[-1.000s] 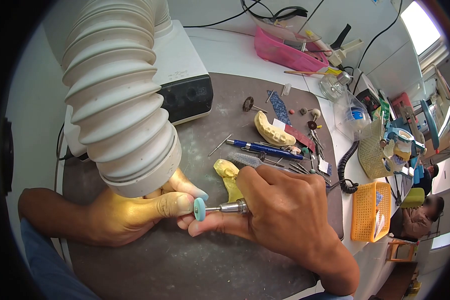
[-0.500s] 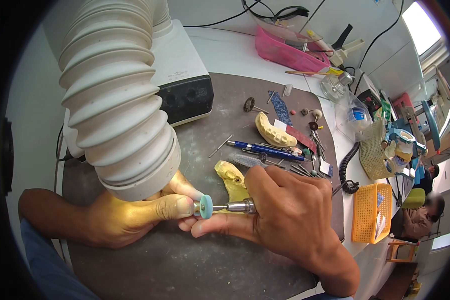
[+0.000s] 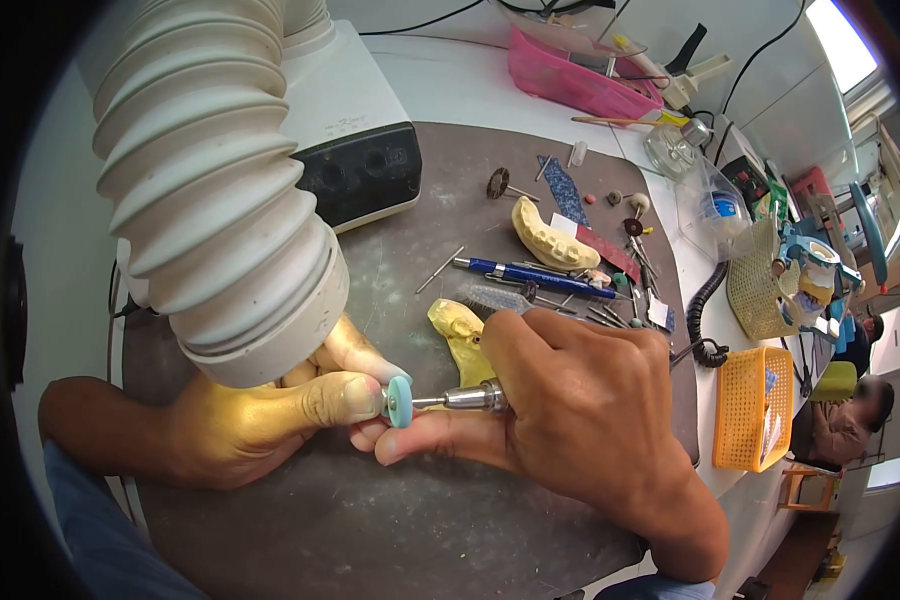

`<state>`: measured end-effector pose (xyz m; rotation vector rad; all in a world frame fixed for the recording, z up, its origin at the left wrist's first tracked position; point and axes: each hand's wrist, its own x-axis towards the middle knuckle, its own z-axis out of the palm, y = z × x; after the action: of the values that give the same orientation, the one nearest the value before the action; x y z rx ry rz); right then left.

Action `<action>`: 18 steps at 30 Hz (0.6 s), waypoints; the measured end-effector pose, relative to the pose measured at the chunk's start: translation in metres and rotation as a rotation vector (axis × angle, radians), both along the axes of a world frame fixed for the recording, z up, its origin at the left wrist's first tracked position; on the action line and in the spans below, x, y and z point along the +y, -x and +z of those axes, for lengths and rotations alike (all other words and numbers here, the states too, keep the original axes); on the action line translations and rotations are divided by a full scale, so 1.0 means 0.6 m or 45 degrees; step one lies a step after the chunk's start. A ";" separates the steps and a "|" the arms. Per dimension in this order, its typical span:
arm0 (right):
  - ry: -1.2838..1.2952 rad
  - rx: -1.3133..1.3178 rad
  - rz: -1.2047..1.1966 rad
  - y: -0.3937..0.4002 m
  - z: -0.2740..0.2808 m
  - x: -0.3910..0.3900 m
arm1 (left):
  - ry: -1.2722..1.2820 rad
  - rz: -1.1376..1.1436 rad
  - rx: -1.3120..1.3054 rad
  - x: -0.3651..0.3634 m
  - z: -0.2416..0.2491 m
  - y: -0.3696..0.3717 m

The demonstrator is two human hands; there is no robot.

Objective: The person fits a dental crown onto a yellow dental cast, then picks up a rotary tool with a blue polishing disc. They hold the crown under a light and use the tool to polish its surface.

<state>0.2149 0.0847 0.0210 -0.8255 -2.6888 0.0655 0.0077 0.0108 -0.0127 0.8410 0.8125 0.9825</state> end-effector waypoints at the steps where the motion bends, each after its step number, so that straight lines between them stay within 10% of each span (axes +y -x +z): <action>1: -0.005 -0.001 0.002 -0.001 -0.001 0.001 | 0.002 0.000 0.061 -0.001 0.002 0.001; 18: -0.022 0.035 -0.035 -0.003 -0.003 0.006 | 0.011 0.050 -0.008 0.001 -0.002 -0.001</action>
<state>0.2169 0.0882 0.0190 -0.8495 -2.6478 0.0464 0.0083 0.0114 -0.0141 0.8171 0.8299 1.0149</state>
